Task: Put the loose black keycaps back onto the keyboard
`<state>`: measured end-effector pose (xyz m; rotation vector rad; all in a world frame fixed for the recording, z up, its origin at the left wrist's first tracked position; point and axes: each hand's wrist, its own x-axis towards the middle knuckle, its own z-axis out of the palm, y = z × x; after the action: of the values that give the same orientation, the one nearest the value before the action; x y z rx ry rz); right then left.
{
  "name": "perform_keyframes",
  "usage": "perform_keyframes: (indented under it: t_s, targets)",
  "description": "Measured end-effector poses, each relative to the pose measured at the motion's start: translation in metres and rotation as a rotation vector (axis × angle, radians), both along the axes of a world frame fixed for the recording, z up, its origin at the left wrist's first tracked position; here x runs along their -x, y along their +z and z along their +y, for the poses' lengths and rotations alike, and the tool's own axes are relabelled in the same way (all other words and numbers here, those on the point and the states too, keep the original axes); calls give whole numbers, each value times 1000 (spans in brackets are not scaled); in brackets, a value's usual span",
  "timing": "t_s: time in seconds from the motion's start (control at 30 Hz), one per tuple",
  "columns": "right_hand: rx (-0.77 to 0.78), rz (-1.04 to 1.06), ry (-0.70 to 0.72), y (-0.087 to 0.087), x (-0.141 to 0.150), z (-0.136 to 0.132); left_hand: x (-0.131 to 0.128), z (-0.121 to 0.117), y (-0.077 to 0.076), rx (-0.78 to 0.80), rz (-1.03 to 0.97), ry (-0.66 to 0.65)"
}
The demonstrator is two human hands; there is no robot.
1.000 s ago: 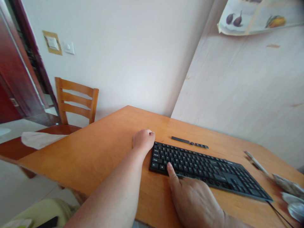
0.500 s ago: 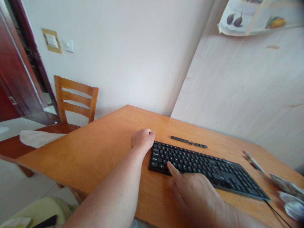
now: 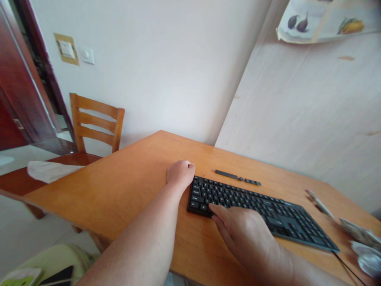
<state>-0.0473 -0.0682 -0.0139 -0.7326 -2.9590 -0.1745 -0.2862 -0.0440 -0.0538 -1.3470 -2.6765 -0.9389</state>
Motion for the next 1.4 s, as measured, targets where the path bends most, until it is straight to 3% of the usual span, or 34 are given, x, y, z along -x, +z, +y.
perform_keyframes:
  t_s: [0.5, 0.93, 1.4]
  targets:
    - [-92, 128, 61, -7, 4, 7, 1, 2, -2, 9, 1, -6]
    - [273, 282, 105, 1, 3, 19, -1, 1, 0, 9, 3, 3]
    - [374, 300, 176, 4, 6, 21, -1, 1, 0, -2, -4, 2]
